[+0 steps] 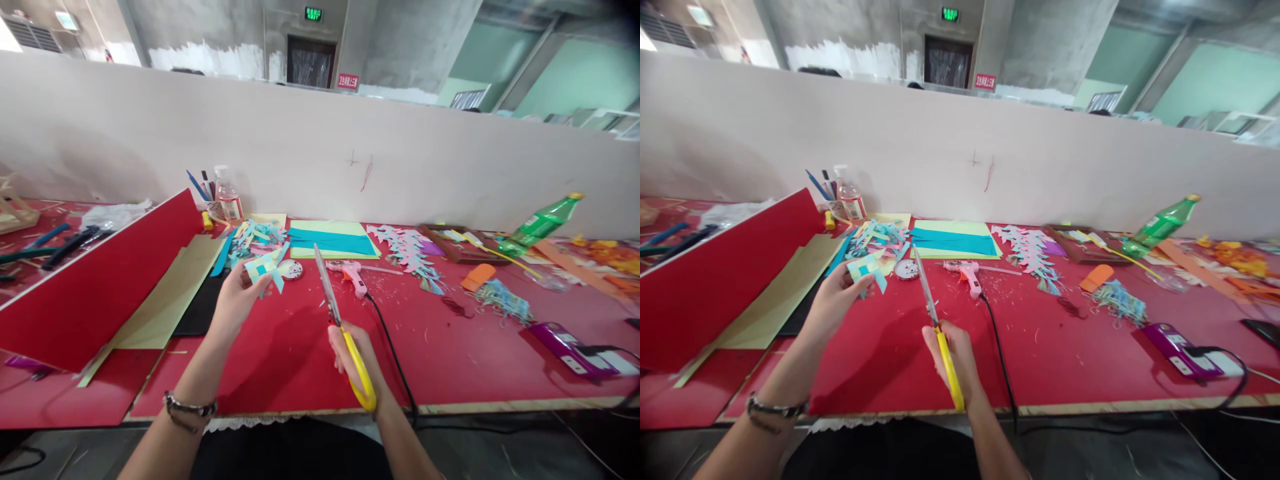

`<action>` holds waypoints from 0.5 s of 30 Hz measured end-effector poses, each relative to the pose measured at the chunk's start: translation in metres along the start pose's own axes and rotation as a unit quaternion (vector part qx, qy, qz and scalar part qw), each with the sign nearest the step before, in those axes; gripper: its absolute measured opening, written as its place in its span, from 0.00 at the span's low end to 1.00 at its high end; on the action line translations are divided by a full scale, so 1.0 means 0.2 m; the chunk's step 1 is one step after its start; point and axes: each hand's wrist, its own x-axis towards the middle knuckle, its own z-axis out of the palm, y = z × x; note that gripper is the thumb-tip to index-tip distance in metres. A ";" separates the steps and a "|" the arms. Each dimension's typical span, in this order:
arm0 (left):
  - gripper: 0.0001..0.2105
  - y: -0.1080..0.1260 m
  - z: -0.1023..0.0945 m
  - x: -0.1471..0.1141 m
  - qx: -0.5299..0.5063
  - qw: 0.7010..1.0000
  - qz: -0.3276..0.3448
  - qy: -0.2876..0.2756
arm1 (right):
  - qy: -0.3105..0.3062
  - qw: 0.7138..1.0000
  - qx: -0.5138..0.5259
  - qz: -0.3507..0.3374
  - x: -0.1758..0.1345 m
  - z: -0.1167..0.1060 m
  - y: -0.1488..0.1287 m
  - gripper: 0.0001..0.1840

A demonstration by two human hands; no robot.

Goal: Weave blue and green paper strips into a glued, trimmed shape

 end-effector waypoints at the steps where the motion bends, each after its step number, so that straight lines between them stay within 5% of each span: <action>1: 0.18 -0.02 -0.03 0.01 0.024 1.000 -0.009 -0.016 | 0.004 1.000 0.010 0.005 0.00 -0.01 0.01 0.23; 7: 0.12 -0.17 -0.14 0.11 0.155 0.982 -0.037 -0.105 | 0.029 0.991 0.121 0.041 -0.02 -0.08 0.03 0.25; 15: 0.08 -0.25 -0.16 0.19 0.162 0.983 -0.010 -0.084 | 0.008 0.968 0.241 0.068 -0.01 -0.10 0.08 0.26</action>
